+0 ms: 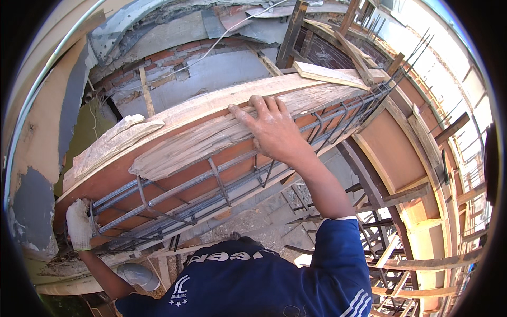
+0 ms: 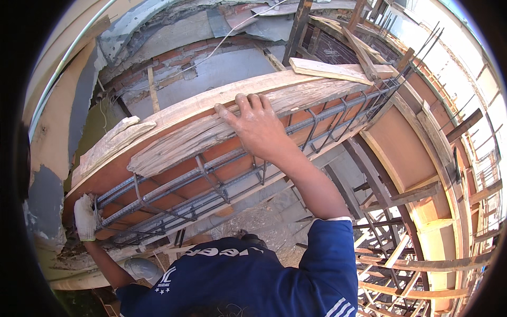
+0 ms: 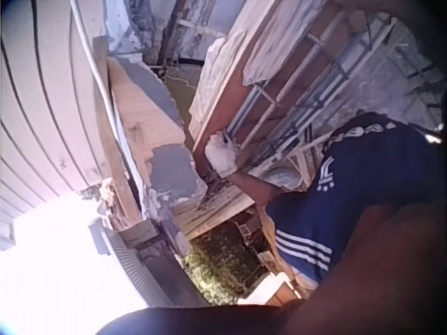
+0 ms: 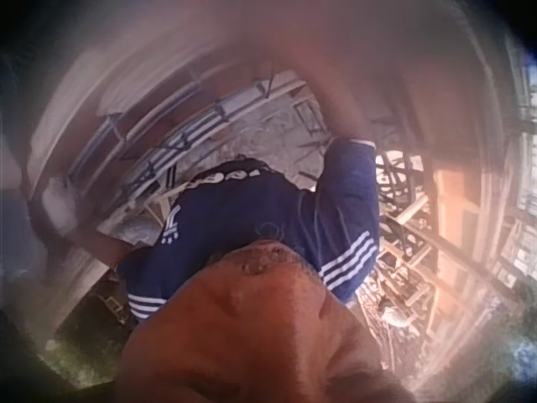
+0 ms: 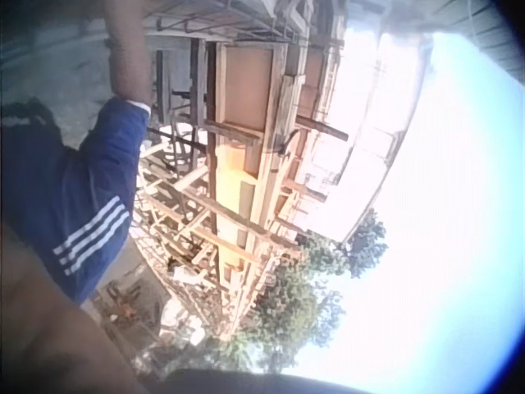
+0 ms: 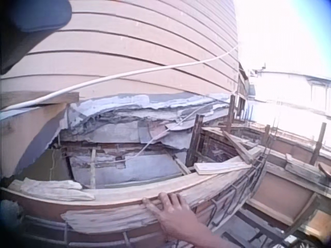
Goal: The person uses a pair of pliers to secure metal wire around a rebar cage and wooden formwork. They move along the edge of the structure, tightening wires and handling wood planks.
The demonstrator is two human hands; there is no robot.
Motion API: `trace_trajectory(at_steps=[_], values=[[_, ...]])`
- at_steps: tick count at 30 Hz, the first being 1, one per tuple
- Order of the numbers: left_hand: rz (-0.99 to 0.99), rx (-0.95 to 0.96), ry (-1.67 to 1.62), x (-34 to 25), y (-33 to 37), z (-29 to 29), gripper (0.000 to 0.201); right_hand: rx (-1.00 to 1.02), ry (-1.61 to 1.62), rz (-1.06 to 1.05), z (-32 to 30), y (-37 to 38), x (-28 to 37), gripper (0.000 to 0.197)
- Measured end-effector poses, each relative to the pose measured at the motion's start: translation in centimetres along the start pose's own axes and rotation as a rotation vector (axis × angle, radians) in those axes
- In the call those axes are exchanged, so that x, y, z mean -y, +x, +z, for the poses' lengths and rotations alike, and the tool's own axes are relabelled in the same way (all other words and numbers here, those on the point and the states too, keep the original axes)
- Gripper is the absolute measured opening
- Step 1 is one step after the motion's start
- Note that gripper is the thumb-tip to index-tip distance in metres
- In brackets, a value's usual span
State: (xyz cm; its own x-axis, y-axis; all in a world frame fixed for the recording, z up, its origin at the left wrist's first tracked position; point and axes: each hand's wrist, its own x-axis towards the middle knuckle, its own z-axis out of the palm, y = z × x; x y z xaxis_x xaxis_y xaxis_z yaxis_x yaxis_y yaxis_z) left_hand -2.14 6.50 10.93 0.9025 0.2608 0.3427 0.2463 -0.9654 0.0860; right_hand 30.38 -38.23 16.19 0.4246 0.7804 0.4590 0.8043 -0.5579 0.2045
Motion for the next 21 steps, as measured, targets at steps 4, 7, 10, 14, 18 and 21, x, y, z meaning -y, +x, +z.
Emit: trace_trajectory(at_steps=[4, 7, 10, 14, 18, 21], values=[[0.032, -0.081, 0.102, 0.9, -0.7, -0.2, 0.037, 0.050, -0.029, -0.119, -0.1, 1.3, -0.2, 0.063], [-0.091, 0.093, 0.052, 0.3, -0.1, -1.0, 0.034, -0.045, -0.045, -0.121, -2.3, 0.7, 0.0, 0.054], [0.017, -0.033, 0.088, 0.1, -0.4, -0.8, 0.032, -0.249, 0.026, -0.105, -6.1, 0.1, -0.8, 0.046], [-0.007, -0.055, 0.058, -0.9, -0.4, -1.0, 0.030, -0.374, 0.196, -0.051, -9.1, -0.2, -1.3, 0.035], [-0.083, 0.016, 0.096, -1.0, -0.3, -1.6, 0.030, -0.270, 0.193, -0.121, -7.5, -0.2, 0.2, 0.036], [0.015, -0.025, 0.067, -0.7, -0.1, -1.2, 0.031, 0.023, 0.081, -0.116, -4.1, -1.2, 1.3, 0.046]])
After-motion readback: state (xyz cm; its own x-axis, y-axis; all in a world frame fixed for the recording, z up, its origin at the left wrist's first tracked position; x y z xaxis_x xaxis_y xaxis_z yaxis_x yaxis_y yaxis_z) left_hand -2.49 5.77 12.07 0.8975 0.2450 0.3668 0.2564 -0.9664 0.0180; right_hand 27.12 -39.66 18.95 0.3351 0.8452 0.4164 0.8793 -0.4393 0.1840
